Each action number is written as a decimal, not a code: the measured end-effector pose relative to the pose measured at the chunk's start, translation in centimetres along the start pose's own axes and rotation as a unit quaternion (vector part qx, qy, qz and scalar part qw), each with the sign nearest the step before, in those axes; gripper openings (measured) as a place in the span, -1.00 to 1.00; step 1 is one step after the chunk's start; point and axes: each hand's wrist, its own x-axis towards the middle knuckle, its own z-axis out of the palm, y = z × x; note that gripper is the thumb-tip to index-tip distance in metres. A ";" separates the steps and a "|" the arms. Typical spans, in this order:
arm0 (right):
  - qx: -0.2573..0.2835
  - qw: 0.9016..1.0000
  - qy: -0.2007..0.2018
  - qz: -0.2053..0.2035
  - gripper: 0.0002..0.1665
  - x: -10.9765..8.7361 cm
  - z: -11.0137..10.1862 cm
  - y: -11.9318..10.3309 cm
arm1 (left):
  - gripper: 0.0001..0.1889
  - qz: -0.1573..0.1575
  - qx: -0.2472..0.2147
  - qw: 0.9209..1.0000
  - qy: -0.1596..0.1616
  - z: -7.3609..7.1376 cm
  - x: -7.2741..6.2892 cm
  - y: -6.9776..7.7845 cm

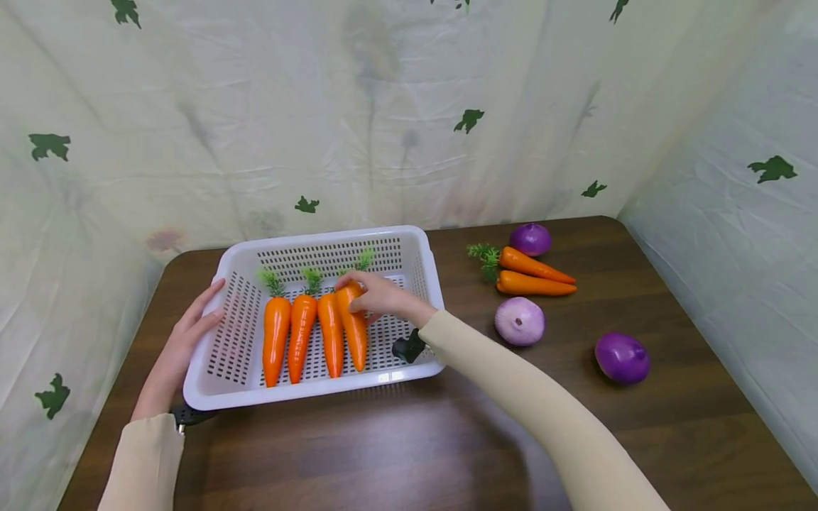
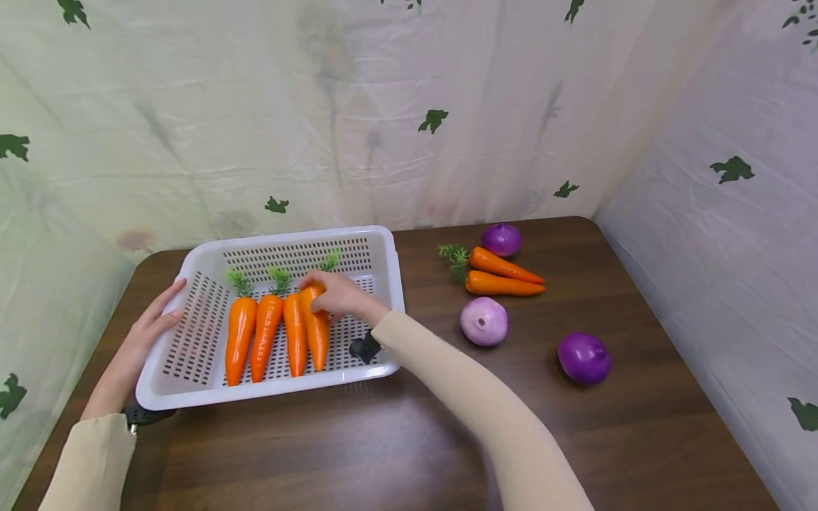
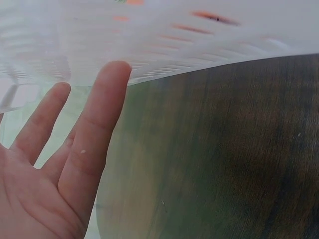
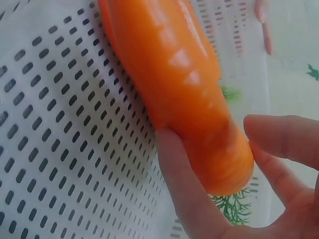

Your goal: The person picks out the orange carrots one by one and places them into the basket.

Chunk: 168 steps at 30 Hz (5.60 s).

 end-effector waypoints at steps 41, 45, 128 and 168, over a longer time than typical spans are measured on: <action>-0.038 0.999 -0.007 0.035 -0.52 -0.6 -1.7 -0.5 | -0.43 0.008 -0.016 1.000 -0.003 0.0 0.0 0.0; -0.017 1.000 -0.008 0.018 -0.53 -1.1 -2.8 -0.5 | -0.43 0.008 -0.025 1.000 -0.003 -0.1 0.1 -0.1; 0.001 0.982 0.186 0.007 -0.59 -14.0 -20.7 14.6 | -0.43 0.006 -0.043 0.999 -0.002 0.1 0.0 -0.1; -0.035 0.996 0.074 -0.029 -0.42 -14.4 -21.0 15.6 | -0.43 0.000 -0.031 1.000 0.002 0.2 -0.1 -0.1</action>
